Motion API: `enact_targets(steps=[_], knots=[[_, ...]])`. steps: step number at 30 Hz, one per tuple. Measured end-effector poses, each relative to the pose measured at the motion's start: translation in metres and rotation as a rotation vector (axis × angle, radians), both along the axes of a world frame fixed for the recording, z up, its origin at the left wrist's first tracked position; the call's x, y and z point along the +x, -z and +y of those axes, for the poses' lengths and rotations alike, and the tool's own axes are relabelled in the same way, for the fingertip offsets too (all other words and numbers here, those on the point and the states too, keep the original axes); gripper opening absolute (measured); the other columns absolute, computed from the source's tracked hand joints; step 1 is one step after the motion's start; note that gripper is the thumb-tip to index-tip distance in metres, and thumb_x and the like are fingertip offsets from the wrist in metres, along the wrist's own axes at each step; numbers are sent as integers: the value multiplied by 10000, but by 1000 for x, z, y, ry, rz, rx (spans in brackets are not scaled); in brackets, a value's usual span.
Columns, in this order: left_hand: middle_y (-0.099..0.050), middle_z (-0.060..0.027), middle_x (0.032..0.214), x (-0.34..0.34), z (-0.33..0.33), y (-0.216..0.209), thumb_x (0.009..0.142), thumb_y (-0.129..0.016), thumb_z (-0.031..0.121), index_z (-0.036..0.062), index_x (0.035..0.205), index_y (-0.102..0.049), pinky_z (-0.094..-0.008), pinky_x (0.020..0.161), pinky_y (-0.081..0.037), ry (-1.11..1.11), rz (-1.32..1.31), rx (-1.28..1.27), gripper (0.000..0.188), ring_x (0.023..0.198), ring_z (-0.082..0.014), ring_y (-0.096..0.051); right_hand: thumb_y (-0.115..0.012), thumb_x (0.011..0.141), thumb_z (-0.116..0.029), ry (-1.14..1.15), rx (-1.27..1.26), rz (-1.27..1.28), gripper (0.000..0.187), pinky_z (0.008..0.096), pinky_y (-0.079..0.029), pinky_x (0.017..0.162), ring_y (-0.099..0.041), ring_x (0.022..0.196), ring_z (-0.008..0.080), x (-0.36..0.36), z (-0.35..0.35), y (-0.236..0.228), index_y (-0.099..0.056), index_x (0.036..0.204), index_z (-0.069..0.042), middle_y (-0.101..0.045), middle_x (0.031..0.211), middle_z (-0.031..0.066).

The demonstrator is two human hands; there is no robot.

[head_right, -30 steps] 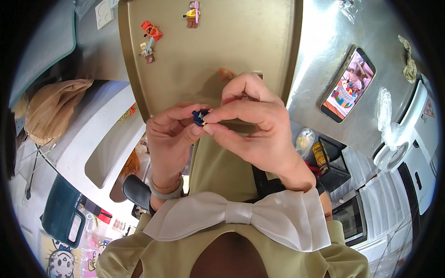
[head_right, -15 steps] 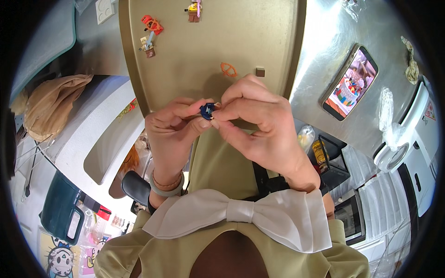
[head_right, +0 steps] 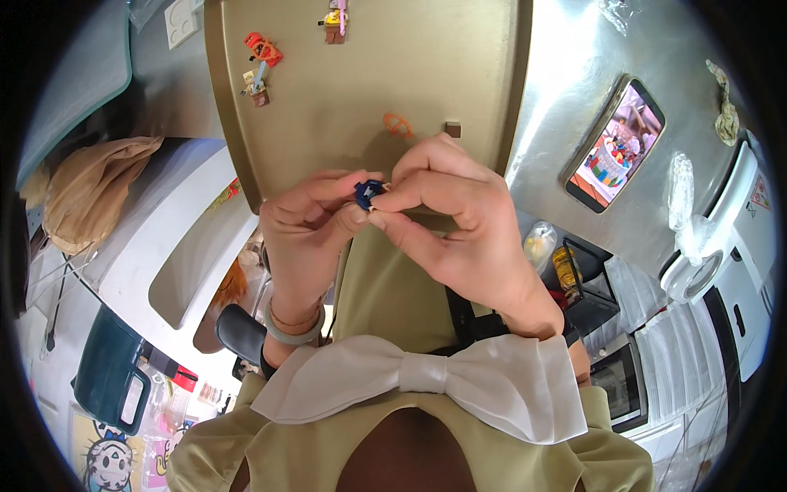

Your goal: Assembling small plastic building block minifigures from parts.

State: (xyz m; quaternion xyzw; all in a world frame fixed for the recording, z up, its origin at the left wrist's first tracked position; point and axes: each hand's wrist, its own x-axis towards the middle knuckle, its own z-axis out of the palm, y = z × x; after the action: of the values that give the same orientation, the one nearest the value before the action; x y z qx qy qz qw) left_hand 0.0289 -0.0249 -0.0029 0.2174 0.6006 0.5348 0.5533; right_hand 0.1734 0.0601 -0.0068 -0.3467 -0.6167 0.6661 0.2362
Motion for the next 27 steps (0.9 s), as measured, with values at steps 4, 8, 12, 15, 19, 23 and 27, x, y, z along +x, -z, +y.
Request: enact_targets(steps=[4, 8, 12, 15, 19, 23, 27], knots=[[-620, -134, 989, -3, 2, 0, 784, -607, -84, -34, 1034, -604, -275, 739, -541, -29, -201, 38, 255, 880, -195, -627, -704, 657, 49, 100, 26, -75, 192, 256, -426, 610, -535, 720, 180, 9, 6, -10, -653, 835, -3, -548, 789, 64], [-618, -142, 1001, -8, -1, 1, 806, -593, -62, -36, 1068, -583, -292, 737, -549, -33, -214, 30, 263, 897, -205, -626, -701, 662, 28, 41, 145, -164, 201, 275, -430, 623, -541, 717, 207, 7, 7, -9, -647, 854, -2, -566, 790, 80], [-614, -152, 1012, -13, -6, 3, 845, -581, 16, -29, 1126, -543, -302, 734, -553, -62, -256, -67, 287, 908, -209, -624, -682, 659, 18, 91, 380, -397, 184, 308, -423, 629, -518, 709, 236, 7, 11, 1, -641, 837, -9, -561, 775, 77], [-612, -156, 1019, -18, -12, 10, 858, -575, 45, -22, 1150, -525, -304, 736, -552, -106, -277, -102, 304, 915, -212, -622, -683, 644, 13, 96, 574, -487, 184, 334, -416, 640, -495, 721, 243, -3, 13, 18, -634, 819, -15, -541, 751, 69], [-605, -163, 1038, -19, -10, 11, 851, -578, 30, -17, 1157, -518, -309, 753, -546, -128, -361, -103, 316, 926, -214, -618, -694, 628, -10, 73, 663, -547, 214, 346, -404, 665, -478, 746, 249, -19, 7, 29, -630, 832, -24, -515, 746, 63], [-599, -165, 1053, -20, -12, 11, 839, -582, 4, -15, 1159, -517, -309, 768, -540, -116, -354, -81, 327, 931, -215, -617, -699, 625, -35, 65, 657, -627, 232, 347, -384, 694, -475, 769, 250, -28, 1, 37, -623, 844, -45, -508, 764, 57], [-594, -163, 1067, -20, -12, 12, 828, -584, -21, -12, 1154, -521, -304, 776, -535, -127, -364, -82, 332, 934, -210, -615, -692, 627, -25, 79, 642, -651, 208, 347, -374, 697, -483, 788, 246, -29, 1, 43, -611, 815, -58, -522, 774, 51]])
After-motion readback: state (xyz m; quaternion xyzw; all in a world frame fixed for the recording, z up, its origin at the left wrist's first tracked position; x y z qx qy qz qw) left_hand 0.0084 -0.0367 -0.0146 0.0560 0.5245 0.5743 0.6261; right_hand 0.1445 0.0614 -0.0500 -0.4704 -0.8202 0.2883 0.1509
